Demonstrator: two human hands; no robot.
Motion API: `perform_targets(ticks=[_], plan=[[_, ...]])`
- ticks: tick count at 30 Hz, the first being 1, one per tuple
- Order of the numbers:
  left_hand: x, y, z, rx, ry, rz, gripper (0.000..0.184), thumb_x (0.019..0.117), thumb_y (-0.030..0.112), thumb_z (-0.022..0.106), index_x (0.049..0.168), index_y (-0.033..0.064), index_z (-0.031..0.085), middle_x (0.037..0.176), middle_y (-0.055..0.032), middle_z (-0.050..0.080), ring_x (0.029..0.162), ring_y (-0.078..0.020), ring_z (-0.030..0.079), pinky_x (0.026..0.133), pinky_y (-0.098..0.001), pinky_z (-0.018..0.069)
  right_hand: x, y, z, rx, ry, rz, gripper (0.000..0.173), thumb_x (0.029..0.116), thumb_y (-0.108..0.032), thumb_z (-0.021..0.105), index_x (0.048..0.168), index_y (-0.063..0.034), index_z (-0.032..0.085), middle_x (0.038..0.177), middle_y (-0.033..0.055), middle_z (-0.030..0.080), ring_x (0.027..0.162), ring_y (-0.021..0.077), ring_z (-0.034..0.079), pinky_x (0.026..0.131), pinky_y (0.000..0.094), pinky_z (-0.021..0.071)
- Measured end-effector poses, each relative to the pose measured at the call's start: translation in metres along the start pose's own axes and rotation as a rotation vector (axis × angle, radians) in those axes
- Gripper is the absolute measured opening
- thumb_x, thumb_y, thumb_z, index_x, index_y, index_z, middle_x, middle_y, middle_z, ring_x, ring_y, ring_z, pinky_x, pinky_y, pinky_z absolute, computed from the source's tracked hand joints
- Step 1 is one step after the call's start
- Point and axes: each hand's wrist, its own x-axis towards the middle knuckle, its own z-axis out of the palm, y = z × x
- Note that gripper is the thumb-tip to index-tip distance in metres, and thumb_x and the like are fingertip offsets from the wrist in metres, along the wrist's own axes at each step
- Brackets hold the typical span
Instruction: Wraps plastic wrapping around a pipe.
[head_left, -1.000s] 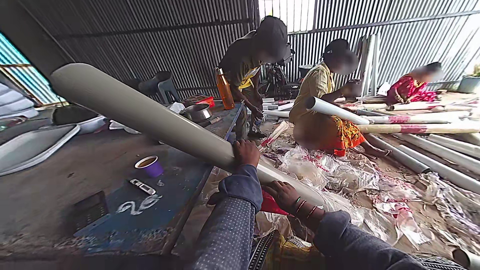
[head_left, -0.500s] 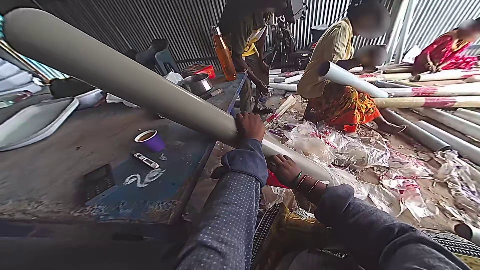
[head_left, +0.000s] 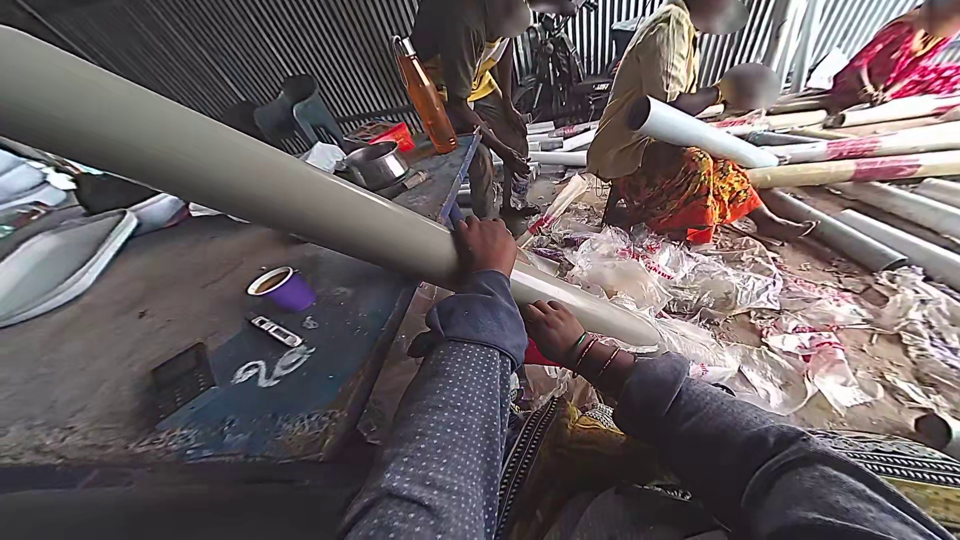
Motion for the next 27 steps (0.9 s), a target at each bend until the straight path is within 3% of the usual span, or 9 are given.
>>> perform_targets(ticks=[5, 10, 18, 27], plan=[[0.003, 0.002, 0.001, -0.036, 0.009, 0.0, 0.033, 0.1049, 0.015, 0.049, 0.126, -0.0008, 0.068, 0.13, -0.023, 0.067, 0.134, -0.0425, 0.054, 0.115, -0.062, 0.0325, 0.002, -0.002, -0.001, 0.059, -0.071, 0.084, 0.029, 0.0992, 0.006, 0.045, 0.115, 0.0083, 0.069, 0.122, 0.0251, 0.067, 0.121, 0.0404, 0.062, 0.102, 0.0516, 0.0464], [0.001, 0.004, -0.004, 0.008, -0.021, -0.005, 0.032, 0.1048, 0.013, 0.048, 0.125, -0.0002, 0.069, 0.129, -0.0223, 0.068, 0.134, -0.0419, 0.055, 0.114, -0.0612, 0.0335, -0.006, 0.004, 0.02, 0.104, 0.073, 0.094, 0.027, 0.0964, 0.006, 0.048, 0.104, 0.0056, 0.074, 0.115, 0.0222, 0.072, 0.116, 0.0377, 0.066, 0.103, 0.0517, 0.0447], [0.007, 0.01, -0.001, 0.007, -0.068, -0.029, 0.032, 0.104, 0.013, 0.048, 0.125, -0.0026, 0.067, 0.13, -0.0242, 0.067, 0.133, -0.0425, 0.055, 0.113, -0.0614, 0.0345, -0.019, 0.016, 0.047, 0.096, 0.236, 0.056, 0.021, 0.0941, 0.004, 0.055, 0.093, 0.0021, 0.076, 0.096, 0.0194, 0.073, 0.101, 0.0369, 0.07, 0.096, 0.0529, 0.0489], [-0.002, 0.026, -0.002, -0.061, -0.106, 0.005, 0.033, 0.1065, 0.013, 0.046, 0.126, -0.0052, 0.066, 0.131, -0.0266, 0.066, 0.132, -0.0443, 0.056, 0.11, -0.0625, 0.037, -0.04, 0.028, 0.048, 0.178, 0.23, 0.11, 0.022, 0.0946, 0.004, 0.055, 0.097, 0.0013, 0.077, 0.103, 0.021, 0.074, 0.104, 0.0404, 0.07, 0.092, 0.057, 0.0503]])
